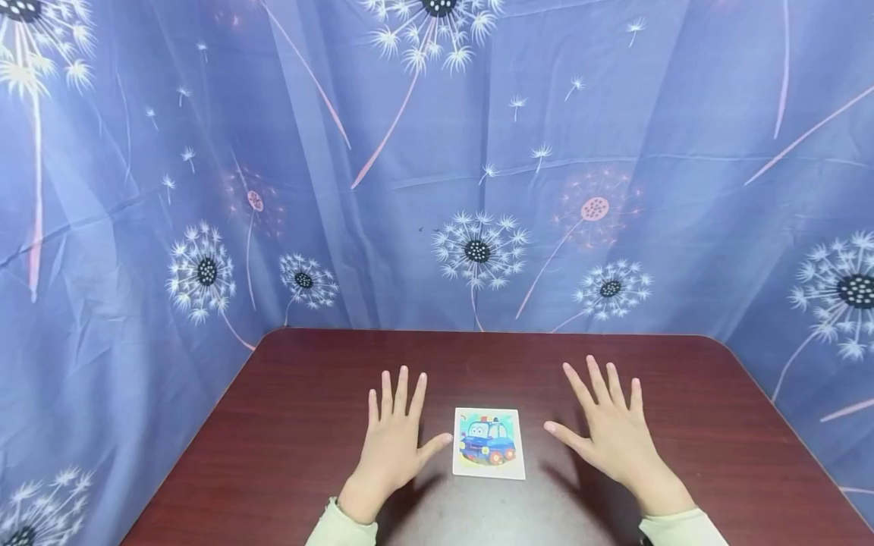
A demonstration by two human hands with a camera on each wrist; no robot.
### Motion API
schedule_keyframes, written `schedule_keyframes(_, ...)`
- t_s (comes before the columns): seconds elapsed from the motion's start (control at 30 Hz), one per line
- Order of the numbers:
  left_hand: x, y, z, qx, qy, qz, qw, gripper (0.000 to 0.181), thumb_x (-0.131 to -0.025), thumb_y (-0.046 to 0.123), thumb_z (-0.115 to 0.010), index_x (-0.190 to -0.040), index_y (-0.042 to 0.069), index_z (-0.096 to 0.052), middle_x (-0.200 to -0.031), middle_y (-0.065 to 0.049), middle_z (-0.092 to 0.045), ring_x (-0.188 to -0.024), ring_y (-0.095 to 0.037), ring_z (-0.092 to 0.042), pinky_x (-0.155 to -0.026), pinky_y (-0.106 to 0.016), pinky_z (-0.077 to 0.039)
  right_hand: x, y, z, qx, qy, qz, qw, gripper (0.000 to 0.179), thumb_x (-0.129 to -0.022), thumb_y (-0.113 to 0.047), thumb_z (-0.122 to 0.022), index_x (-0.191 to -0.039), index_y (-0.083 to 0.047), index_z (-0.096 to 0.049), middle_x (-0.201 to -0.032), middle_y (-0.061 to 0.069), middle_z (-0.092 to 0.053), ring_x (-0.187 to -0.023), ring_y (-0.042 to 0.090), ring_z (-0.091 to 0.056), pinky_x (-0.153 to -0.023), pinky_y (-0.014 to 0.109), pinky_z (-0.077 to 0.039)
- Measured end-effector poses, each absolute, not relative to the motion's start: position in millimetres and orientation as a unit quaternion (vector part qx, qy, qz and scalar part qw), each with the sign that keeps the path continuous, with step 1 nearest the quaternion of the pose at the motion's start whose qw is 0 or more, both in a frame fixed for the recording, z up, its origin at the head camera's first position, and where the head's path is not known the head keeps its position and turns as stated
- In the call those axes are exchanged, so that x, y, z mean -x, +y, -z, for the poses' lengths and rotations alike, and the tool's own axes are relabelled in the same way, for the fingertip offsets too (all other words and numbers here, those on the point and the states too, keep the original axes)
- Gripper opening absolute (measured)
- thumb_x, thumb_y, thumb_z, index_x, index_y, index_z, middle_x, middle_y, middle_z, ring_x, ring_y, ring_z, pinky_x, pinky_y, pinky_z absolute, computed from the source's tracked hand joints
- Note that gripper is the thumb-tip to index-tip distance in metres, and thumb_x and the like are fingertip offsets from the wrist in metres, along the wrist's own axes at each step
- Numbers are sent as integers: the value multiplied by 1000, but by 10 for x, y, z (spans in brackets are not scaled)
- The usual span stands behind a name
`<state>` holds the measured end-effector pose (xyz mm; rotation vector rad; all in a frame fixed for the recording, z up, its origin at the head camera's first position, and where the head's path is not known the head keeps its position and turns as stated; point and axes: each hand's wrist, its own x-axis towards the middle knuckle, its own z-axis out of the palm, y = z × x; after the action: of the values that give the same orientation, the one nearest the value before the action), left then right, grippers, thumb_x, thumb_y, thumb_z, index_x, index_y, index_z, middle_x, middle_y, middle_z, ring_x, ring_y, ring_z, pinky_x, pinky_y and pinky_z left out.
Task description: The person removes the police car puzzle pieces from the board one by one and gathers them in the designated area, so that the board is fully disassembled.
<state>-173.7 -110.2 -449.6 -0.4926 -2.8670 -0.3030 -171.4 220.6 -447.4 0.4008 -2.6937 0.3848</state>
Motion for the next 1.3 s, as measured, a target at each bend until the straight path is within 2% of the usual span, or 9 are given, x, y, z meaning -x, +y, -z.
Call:
schedule_keyframes(0.13,1738,-1049,4515,184,-971,114,104,90,-90,60,-52,-156,13,-12,-160,-17,0,-144,-40,8,-113,-59,-6,1734,2132,4454,-151,-958,-144,196,89,-83,-61,-61,-154,-25,-21,-156,22,-21,-141,48,-15,-110,64,4)
schedule_keyframes(0.43,1692,-935,4533,219,-960,145,99,87,-91,57,-53,-155,11,-16,-160,-17,-6,-146,-34,1,-115,-50,-12,1801,1946,4418,-172,-947,-169,210,83,-84,-56,-63,-152,-21,-30,-153,19,-30,-139,44,-24,-108,65,-10)
schedule_keyframes(0.8,1615,-829,4566,259,-951,134,104,77,-96,51,-49,-152,3,-24,-158,-16,-17,-145,-32,-12,-114,-47,-21,1878,1786,4434,-195,-937,-222,186,72,-91,-47,-59,-152,-21,-30,-154,12,-32,-140,37,-28,-110,60,-13)
schedule_keyframes(1.03,1590,-772,4607,284,-946,119,97,73,-96,46,-51,-150,1,-29,-156,-16,-25,-144,-31,-18,-113,-46,-24,1936,1687,4441,-212,-929,-256,160,68,-93,-43,-59,-151,-17,-33,-153,10,-34,-138,33,-33,-110,61,-16)
schedule_keyframes(1.13,1577,-754,4639,299,-944,112,84,72,-97,47,-48,-150,1,-29,-157,-15,-22,-145,-31,-16,-113,-46,-23,1992,1640,4459,-226,-922,-274,151,65,-95,-40,-58,-150,-15,-34,-152,11,-36,-137,33,-35,-109,62,-19)
schedule_keyframes(1.3,1527,-740,4670,324,-939,109,32,75,-99,52,-40,-150,-1,-26,-158,-16,-15,-145,-30,-13,-114,-46,-21,2065,1568,4492,-248,-907,-321,115,61,-97,-34,-57,-149,-9,-36,-150,15,-38,-136,35,-36,-108,62,-22)
